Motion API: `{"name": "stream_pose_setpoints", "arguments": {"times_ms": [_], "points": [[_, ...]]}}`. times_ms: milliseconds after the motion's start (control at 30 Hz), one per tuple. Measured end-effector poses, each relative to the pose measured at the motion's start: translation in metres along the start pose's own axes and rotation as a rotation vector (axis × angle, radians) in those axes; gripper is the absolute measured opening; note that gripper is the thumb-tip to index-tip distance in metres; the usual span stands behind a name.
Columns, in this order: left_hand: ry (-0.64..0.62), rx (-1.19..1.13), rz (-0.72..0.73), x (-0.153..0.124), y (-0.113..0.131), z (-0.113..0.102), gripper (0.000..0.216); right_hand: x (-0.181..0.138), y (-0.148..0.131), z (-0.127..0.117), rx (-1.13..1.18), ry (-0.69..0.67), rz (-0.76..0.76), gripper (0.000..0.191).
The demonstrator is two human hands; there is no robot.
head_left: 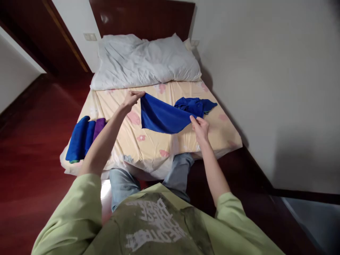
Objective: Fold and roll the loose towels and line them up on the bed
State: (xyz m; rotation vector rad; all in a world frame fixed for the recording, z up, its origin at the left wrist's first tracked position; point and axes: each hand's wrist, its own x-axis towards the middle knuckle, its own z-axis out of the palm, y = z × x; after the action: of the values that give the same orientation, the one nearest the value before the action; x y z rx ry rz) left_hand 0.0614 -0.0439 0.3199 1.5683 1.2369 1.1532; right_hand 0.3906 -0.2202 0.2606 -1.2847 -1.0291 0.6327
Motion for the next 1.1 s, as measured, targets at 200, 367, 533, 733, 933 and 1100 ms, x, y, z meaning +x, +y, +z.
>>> {"name": "stream_pose_setpoints", "arguments": {"times_ms": [200, 367, 533, 733, 933, 1100], "points": [[0.159, -0.115, 0.089, -0.019, 0.041, -0.047, 0.041, 0.042, -0.066, 0.025, -0.102, 0.002, -0.247, 0.069], [0.178, -0.225, 0.174, -0.04, 0.056, -0.081, 0.047, 0.047, -0.103, 0.054, -0.092, -0.033, -0.305, 0.061], [0.231, -0.239, 0.215, -0.061, 0.06, -0.103, 0.048, 0.041, -0.117, 0.071, -0.044, -0.075, -0.319, 0.053], [0.272, -0.193, 0.14, -0.089, 0.06, -0.12, 0.043, 0.036, -0.118, 0.075, 0.006, -0.17, -0.253, 0.05], [0.201, -0.147, 0.014, -0.134, 0.043, -0.125, 0.039, 0.013, -0.106, 0.045, 0.035, -0.278, -0.094, 0.042], [0.052, -0.176, -0.14, -0.155, 0.036, -0.115, 0.03, 0.015, -0.089, 0.012, 0.02, -0.375, 0.044, 0.037]]}}
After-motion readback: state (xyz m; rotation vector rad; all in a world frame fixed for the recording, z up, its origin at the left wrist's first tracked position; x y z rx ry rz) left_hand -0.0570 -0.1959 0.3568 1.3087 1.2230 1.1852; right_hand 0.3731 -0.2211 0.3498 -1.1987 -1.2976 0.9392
